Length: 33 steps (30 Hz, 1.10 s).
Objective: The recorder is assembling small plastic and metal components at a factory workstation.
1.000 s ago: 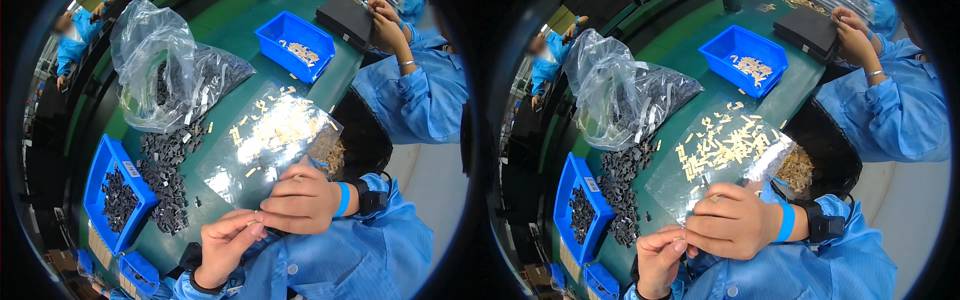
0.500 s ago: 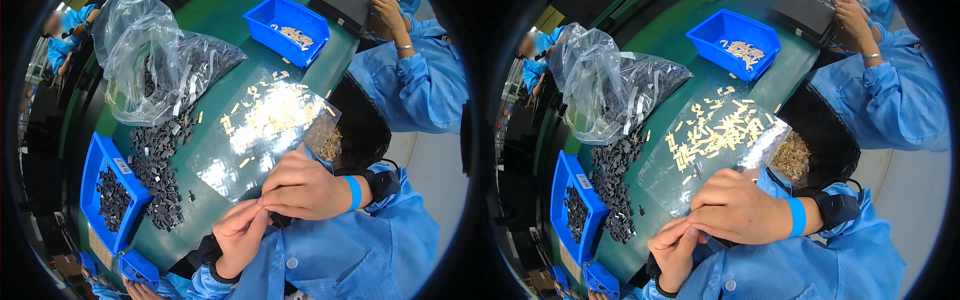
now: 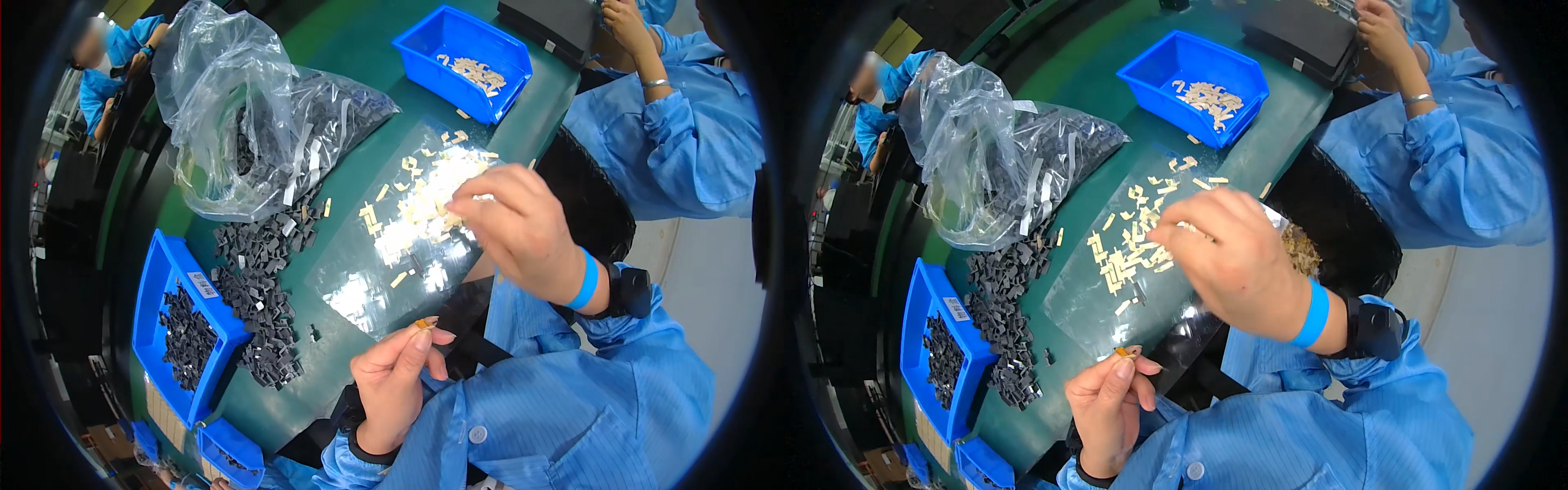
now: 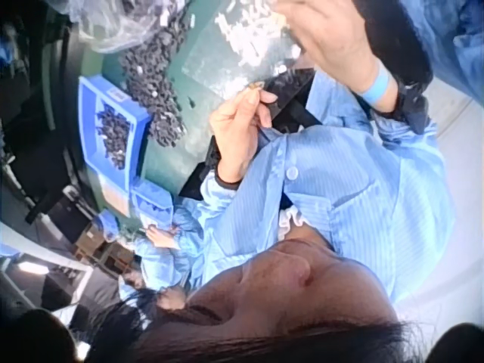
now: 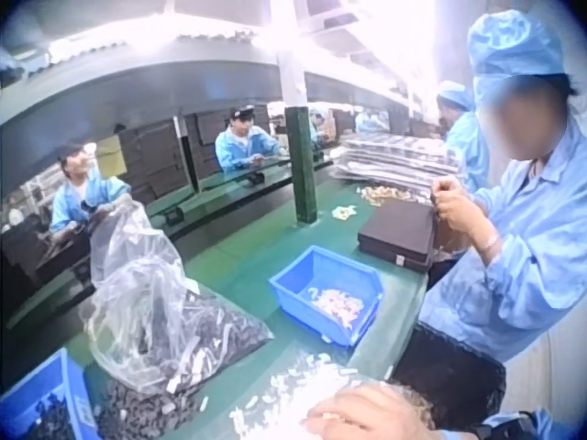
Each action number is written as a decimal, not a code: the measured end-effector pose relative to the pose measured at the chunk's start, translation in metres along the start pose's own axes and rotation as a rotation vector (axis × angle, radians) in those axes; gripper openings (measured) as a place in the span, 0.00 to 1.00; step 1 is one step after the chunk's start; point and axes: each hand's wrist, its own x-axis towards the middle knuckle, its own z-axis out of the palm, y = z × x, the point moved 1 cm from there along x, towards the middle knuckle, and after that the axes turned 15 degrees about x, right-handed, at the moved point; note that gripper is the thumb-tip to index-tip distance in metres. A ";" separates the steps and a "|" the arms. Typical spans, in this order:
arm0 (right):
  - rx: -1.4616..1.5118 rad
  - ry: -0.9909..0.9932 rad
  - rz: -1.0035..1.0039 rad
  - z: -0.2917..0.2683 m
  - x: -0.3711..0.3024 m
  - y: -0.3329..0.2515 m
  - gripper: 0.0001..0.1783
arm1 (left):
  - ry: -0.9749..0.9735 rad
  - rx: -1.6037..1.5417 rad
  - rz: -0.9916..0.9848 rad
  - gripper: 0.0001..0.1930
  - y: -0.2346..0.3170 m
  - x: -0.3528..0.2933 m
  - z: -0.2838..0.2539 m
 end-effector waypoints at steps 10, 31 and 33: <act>0.809 -0.067 0.208 0.020 -0.012 -0.030 0.07 | -0.002 -0.002 0.007 0.13 0.010 0.004 0.008; 1.038 -0.119 0.397 0.020 -0.008 -0.034 0.06 | 0.306 0.077 0.318 0.07 0.003 0.007 -0.004; 1.084 -0.181 0.455 0.022 -0.010 -0.040 0.07 | 0.301 0.080 0.346 0.07 0.001 0.007 -0.004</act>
